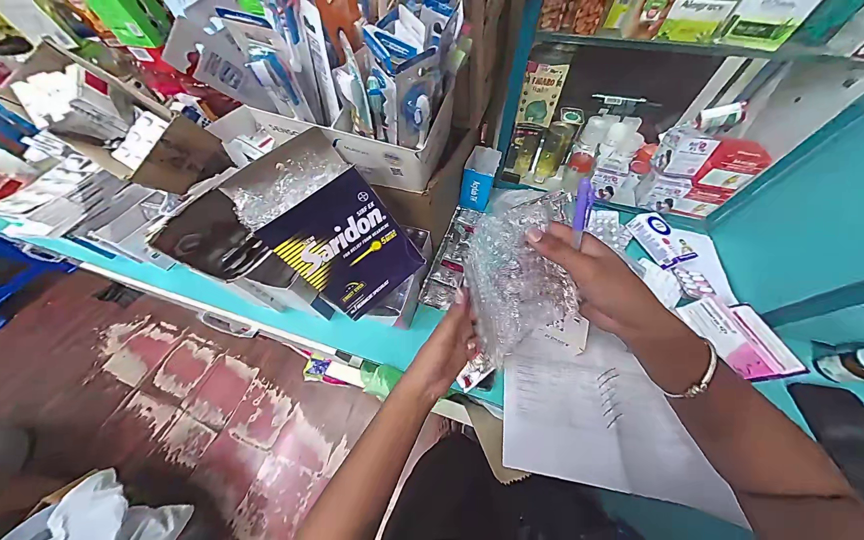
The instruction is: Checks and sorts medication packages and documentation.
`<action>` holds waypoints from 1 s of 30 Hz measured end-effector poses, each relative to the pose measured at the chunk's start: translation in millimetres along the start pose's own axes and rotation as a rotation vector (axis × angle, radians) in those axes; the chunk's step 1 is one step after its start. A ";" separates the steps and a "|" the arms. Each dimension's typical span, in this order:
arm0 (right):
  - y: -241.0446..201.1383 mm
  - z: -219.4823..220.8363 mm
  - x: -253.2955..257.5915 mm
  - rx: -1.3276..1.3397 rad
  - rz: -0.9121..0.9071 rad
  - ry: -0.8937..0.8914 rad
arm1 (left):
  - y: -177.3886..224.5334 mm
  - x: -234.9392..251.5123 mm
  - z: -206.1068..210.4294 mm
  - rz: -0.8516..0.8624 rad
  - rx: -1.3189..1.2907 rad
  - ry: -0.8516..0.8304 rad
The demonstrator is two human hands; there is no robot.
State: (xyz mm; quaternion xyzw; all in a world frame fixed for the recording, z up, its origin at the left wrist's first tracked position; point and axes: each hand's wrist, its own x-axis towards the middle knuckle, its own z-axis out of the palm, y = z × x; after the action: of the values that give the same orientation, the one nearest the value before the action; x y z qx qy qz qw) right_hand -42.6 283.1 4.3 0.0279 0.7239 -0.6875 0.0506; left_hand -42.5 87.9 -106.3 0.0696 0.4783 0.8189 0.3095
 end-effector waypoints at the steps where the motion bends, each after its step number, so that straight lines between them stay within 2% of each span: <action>1: -6.8 -3.0 -2.9 0.004 0.008 -0.026 | 0.7 2.2 8.4 -0.008 -0.052 -0.024; 3: -16.5 -15.6 -10.6 0.010 -0.054 -0.017 | -1.0 13.0 16.3 -0.036 -0.259 -0.043; 4: -19.8 -26.3 -16.2 -0.004 -0.135 0.043 | -1.8 21.4 17.3 -0.052 -0.347 -0.050; 7: -23.7 -75.6 -37.5 -0.108 -0.438 0.376 | -4.8 50.5 12.7 -0.069 -0.365 -0.135; 9: -22.3 -108.5 -53.7 -0.161 -0.563 0.573 | 1.8 68.8 16.7 -0.062 -0.181 -0.160; 11: -18.1 -125.5 -70.6 -0.237 -0.639 0.698 | 15.9 83.7 33.0 -0.052 0.105 -0.169; 15: -11.3 -139.7 -94.0 -0.456 -0.705 0.838 | 24.9 123.8 63.1 0.111 0.634 -0.206; 19: -2.8 -147.2 -102.9 -0.775 -0.701 0.955 | 43.0 119.7 64.6 0.198 0.932 -0.108; 21: 1.5 -141.0 -102.3 -0.838 -0.670 0.934 | 50.3 98.8 53.4 0.375 1.081 -0.019; 23: 6.4 -129.9 -92.7 -0.825 -0.689 0.858 | 65.7 61.6 31.3 0.664 1.288 0.208; 25: 11.4 -117.1 -78.0 -0.766 -0.692 0.728 | 101.7 11.6 -1.1 0.838 1.505 0.457; 26: 12.0 -112.7 -72.1 -0.720 -0.652 0.662 | 120.1 -13.9 -18.0 0.850 1.587 0.573; 28: 7.1 -104.6 -55.8 -0.610 -0.501 0.533 | 150.5 -52.0 -53.5 0.732 1.732 0.797; 29: 3.3 -102.4 -48.2 -0.549 -0.405 0.431 | 160.7 -61.5 -70.9 0.647 1.777 0.859; 30: -1.2 -101.2 -40.5 -0.494 -0.316 0.322 | 167.9 -65.2 -83.8 0.596 1.811 0.852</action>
State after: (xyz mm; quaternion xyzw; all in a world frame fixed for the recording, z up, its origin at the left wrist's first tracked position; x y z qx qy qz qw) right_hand -6.0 385.2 15.0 0.0106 0.8627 -0.4775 -0.1662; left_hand -98.8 -70.4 -0.4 0.0961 0.9464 0.1539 -0.2674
